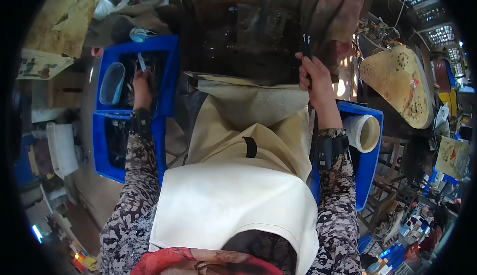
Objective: Grinding small metal components on a machine to smooth edges or surfaces.
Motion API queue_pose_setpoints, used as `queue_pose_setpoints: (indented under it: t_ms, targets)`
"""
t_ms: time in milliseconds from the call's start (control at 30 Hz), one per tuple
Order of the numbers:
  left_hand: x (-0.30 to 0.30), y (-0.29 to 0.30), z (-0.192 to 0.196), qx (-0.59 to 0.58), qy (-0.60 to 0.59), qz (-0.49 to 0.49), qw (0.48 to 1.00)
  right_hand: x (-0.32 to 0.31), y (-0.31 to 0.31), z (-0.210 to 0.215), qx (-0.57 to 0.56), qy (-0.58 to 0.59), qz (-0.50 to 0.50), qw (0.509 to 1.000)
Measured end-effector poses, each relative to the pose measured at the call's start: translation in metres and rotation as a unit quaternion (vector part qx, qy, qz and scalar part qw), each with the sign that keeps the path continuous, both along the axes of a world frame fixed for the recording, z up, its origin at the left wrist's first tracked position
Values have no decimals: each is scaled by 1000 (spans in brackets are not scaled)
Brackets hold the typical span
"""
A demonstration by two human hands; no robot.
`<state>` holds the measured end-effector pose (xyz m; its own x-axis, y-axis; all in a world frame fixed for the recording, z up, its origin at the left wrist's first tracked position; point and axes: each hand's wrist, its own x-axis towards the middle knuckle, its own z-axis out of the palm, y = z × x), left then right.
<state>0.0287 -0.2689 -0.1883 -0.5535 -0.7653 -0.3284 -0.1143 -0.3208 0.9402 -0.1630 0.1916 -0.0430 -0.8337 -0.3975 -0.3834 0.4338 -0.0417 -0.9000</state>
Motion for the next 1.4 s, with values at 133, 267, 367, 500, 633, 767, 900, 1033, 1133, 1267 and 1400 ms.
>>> queue_pose_setpoints:
  t_ms: [133, 267, 367, 500, 633, 767, 900, 1033, 1133, 1267, 1400]
  targets:
    - [-29, 45, 51, 8, 9, 10, 1000, -7, -5, 6, -50, 13, -4, 999]
    - [-38, 83, 111, -87, 87, -31, 992, -19, -2, 9, -17, 161, 47, 986]
    - [-62, 118, 95, -178, 128, -94, 971, -57, 24, -53, 75, 216, 47, 972]
    - [-66, 159, 95, -196, 136, -173, 956, -38, 20, -67, 129, 193, 9, 973]
    - [-91, 189, 103, -271, 108, -244, 925, -32, 22, -67, 145, 174, 6, 974]
    - [-130, 198, 97, -198, 105, -245, 943, -48, 14, -66, 169, 202, 15, 965]
    - [-150, 194, 86, -543, 40, -205, 813, -61, 10, -77, 265, 352, 23, 897]
    - [-142, 191, 81, -606, -46, -190, 771, -52, 2, -91, 387, 521, 19, 761]
    - [-129, 213, 80, -584, -147, -200, 773, -33, 2, -96, 466, 550, -33, 692]
    - [-103, 221, 88, -612, -29, -215, 761, -13, 11, -85, 445, 534, -6, 719]
    - [-102, 215, 84, -635, -22, -199, 746, -9, 0, -78, 472, 519, -18, 712]
